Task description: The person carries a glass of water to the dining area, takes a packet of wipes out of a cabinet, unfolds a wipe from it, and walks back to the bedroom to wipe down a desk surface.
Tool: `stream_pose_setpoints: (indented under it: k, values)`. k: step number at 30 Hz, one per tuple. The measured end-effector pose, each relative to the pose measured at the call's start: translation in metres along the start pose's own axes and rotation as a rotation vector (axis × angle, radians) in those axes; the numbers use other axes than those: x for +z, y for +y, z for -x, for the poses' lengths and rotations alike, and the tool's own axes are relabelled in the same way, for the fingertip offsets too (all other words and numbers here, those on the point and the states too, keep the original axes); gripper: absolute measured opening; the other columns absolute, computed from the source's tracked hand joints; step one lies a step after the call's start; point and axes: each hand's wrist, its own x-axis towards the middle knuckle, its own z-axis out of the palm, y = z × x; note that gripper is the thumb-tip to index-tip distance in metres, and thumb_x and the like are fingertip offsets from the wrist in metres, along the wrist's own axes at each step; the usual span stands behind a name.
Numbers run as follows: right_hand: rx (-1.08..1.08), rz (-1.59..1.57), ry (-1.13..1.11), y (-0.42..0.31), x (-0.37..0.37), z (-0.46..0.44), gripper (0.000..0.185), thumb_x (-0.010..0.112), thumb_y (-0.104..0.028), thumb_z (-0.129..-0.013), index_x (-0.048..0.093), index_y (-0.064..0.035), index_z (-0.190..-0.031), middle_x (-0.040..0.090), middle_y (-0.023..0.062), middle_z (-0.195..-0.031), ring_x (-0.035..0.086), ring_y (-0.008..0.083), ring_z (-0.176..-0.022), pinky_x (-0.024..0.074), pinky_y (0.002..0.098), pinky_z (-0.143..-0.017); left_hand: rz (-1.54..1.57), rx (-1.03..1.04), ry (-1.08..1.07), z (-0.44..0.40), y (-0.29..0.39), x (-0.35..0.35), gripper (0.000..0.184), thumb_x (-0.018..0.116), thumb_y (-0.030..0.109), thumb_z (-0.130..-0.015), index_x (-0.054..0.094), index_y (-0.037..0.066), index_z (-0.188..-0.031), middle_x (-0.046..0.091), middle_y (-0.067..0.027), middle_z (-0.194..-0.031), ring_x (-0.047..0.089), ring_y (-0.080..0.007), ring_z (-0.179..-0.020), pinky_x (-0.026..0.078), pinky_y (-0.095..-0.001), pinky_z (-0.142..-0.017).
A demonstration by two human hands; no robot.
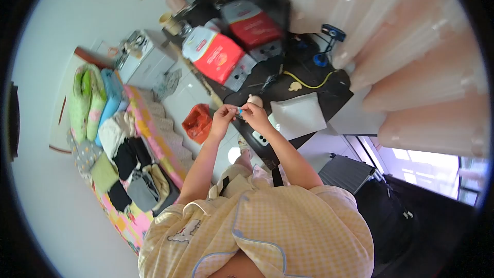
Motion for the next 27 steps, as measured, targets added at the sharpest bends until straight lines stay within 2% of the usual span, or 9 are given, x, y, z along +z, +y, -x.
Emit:
stream_pose_setpoints:
  k: [4, 7, 11, 13, 14, 17, 18, 20, 27]
  values:
    - [0.020, 0.089, -0.082, 0.024, 0.045, 0.009, 0.026, 0.053, -0.008, -0.075, 0.048, -0.0045, -0.101, 0.059, 0.0085, -0.083, 0.057, 0.0144, -0.072, 0.0447, 0.0265, -0.065, 0.093, -0.101, 0.279, 0.036, -0.041, -0.061, 0.007, 0.050, 0.008, -0.081, 0.051, 0.002, -0.085, 0.052, -0.0022, -0.072, 0.050, -0.0099, -0.064, 0.044, -0.0223, -0.059]
    - [0.085, 0.179, -0.217, 0.043, 0.070, 0.014, 0.022, 0.053, -0.011, -0.075, 0.052, -0.0046, -0.096, 0.060, 0.0101, -0.085, 0.058, 0.0192, -0.076, 0.0450, 0.0289, -0.067, 0.170, -0.182, 0.476, 0.055, -0.078, -0.111, 0.008, 0.051, 0.006, -0.079, 0.049, 0.001, -0.086, 0.053, -0.0048, -0.073, 0.054, -0.0136, -0.066, 0.048, -0.0250, -0.060]
    - [0.159, 0.329, -0.315, 0.057, 0.099, 0.013, 0.021, 0.054, -0.014, -0.074, 0.055, -0.0053, -0.093, 0.060, 0.0100, -0.085, 0.058, 0.0199, -0.077, 0.0450, 0.0293, -0.068, 0.204, -0.295, 0.683, 0.065, -0.110, -0.171, 0.008, 0.052, 0.001, -0.075, 0.049, -0.002, -0.081, 0.055, -0.0095, -0.073, 0.056, -0.0160, -0.059, 0.050, -0.0252, -0.054]
    - [0.123, 0.388, -0.344, 0.073, 0.117, 0.008, 0.019, 0.049, -0.011, -0.076, 0.055, -0.0047, -0.093, 0.059, 0.0067, -0.077, 0.056, 0.0125, -0.068, 0.0441, 0.0266, -0.061, 0.222, -0.399, 0.771, 0.066, -0.116, -0.201, 0.012, 0.049, -0.001, -0.072, 0.048, -0.004, -0.083, 0.056, -0.0112, -0.071, 0.056, -0.0177, -0.055, 0.050, -0.0264, -0.052]
    - [0.134, 0.413, -0.344, 0.073, 0.128, 0.005, 0.018, 0.050, -0.011, -0.076, 0.056, -0.0049, -0.092, 0.060, 0.0070, -0.078, 0.056, 0.0126, -0.070, 0.0437, 0.0264, -0.063, 0.269, -0.407, 0.824, 0.064, -0.122, -0.215, 0.017, 0.048, -0.001, -0.070, 0.047, -0.007, -0.086, 0.056, -0.0129, -0.069, 0.057, -0.0195, -0.054, 0.051, -0.0278, -0.052]
    - [0.159, 0.449, -0.378, 0.095, 0.158, -0.003, 0.017, 0.051, -0.011, -0.076, 0.056, -0.0046, -0.091, 0.060, 0.0076, -0.078, 0.056, 0.0125, -0.069, 0.0439, 0.0264, -0.061, 0.387, -0.497, 0.853, 0.055, -0.153, -0.261, 0.019, 0.048, -0.001, -0.070, 0.047, -0.008, -0.087, 0.056, -0.0141, -0.070, 0.057, -0.0203, -0.054, 0.051, -0.0288, -0.051]
    - [0.157, 0.455, -0.384, 0.103, 0.171, -0.006, 0.017, 0.051, -0.011, -0.076, 0.056, -0.0046, -0.091, 0.060, 0.0076, -0.078, 0.056, 0.0125, -0.069, 0.0439, 0.0264, -0.061, 0.342, -0.488, 0.857, 0.051, -0.155, -0.272, 0.013, 0.048, 0.001, -0.073, 0.049, -0.007, -0.083, 0.056, -0.0123, -0.066, 0.057, -0.0201, -0.056, 0.050, -0.0272, -0.050]
    - [0.329, 0.467, -0.386, 0.116, 0.194, -0.011, 0.017, 0.051, -0.010, -0.076, 0.056, -0.0036, -0.091, 0.060, 0.0074, -0.077, 0.056, 0.0127, -0.067, 0.0447, 0.0257, -0.058, 0.345, -0.526, 0.866, 0.038, -0.160, -0.288, 0.014, 0.048, 0.002, -0.073, 0.049, -0.006, -0.085, 0.057, -0.0129, -0.071, 0.058, -0.0208, -0.056, 0.051, -0.0280, -0.051]
    - [0.521, 0.349, -0.313, 0.123, 0.249, -0.033, 0.019, 0.049, -0.009, -0.077, 0.054, -0.0029, -0.094, 0.061, 0.0068, -0.081, 0.056, 0.0115, -0.064, 0.0458, 0.0241, -0.060, 0.254, -0.649, 0.815, -0.019, -0.195, -0.351, 0.016, 0.042, 0.004, -0.077, 0.048, -0.009, -0.085, 0.059, -0.0174, -0.077, 0.059, -0.0218, -0.059, 0.052, -0.0289, -0.051]
